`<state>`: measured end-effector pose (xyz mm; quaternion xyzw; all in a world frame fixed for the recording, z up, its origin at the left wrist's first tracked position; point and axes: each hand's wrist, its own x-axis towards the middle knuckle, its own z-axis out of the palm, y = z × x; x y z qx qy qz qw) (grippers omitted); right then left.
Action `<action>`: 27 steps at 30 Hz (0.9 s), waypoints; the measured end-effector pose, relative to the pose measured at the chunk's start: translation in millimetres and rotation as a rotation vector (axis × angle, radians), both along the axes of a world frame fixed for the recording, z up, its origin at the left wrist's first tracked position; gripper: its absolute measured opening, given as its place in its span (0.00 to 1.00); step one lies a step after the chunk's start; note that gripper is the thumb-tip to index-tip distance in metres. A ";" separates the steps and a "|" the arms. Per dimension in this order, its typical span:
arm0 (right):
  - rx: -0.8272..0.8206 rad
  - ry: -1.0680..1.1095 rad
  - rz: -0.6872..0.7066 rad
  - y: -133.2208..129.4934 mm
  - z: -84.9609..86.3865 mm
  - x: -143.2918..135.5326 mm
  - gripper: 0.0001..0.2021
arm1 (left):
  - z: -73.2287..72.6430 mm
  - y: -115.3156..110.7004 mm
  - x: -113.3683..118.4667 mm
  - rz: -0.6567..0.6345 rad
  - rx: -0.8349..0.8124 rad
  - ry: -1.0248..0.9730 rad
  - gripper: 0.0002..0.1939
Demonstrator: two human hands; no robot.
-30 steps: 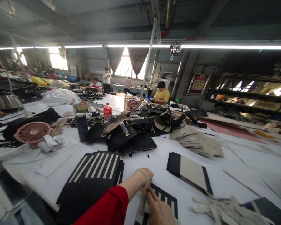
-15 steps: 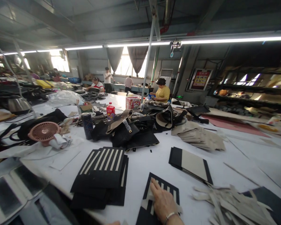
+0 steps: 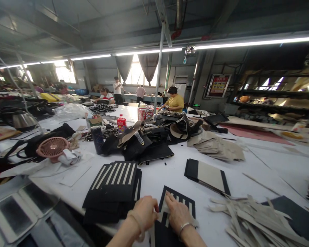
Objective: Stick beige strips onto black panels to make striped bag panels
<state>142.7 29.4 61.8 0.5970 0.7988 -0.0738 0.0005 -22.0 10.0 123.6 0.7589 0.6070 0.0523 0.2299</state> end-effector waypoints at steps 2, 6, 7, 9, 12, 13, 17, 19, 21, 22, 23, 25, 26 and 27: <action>-0.018 0.058 -0.028 2.4 5.8 0.4 0.34 | -9.5 15.7 11.4 -0.032 -0.056 0.037 0.08; -0.119 0.145 -0.081 11.3 24.2 0.3 0.22 | -24.4 29.8 17.7 -0.089 -0.158 0.105 0.08; -0.135 0.143 -0.078 13.2 27.6 -0.7 0.17 | -26.5 31.4 17.7 -0.103 -0.170 0.119 0.08; -0.138 0.128 -0.062 15.1 30.8 -4.4 0.11 | -28.6 34.4 18.0 -0.125 -0.184 0.149 0.07; -0.136 0.093 -0.060 14.9 30.2 -12.3 0.10 | -28.7 40.3 20.4 -0.147 -0.196 0.188 0.08; -0.139 0.080 -0.065 14.7 29.9 -14.8 0.11 | -28.3 42.3 21.4 -0.154 -0.198 0.194 0.08; -0.159 0.049 -0.091 14.5 33.2 -20.9 0.12 | -25.0 42.5 21.4 -0.179 -0.183 0.162 0.06; -0.168 0.047 -0.106 14.1 35.9 -22.0 0.12 | -22.0 33.7 16.0 -0.198 -0.177 0.109 0.05; -0.173 0.053 -0.115 13.2 37.6 -22.4 0.13 | -17.9 18.2 5.2 -0.212 -0.173 0.043 0.06; -0.174 0.056 -0.117 12.7 38.0 -22.5 0.14 | -15.7 8.4 -2.4 -0.211 -0.162 0.016 0.07; -0.176 0.061 -0.118 12.4 38.3 -22.5 0.15 | -13.6 -2.0 -11.3 -0.205 -0.147 -0.017 0.07; -0.181 0.073 -0.118 12.7 39.4 -22.2 0.14 | -10.1 -22.6 -32.0 -0.184 -0.132 -0.123 0.05; -0.184 0.079 -0.118 13.2 40.8 -22.0 0.14 | -8.8 -31.7 -42.8 -0.172 -0.145 -0.194 0.03; -0.188 0.086 -0.119 13.7 43.2 -21.6 0.14 | -7.7 -39.5 -53.2 -0.157 -0.174 -0.267 0.02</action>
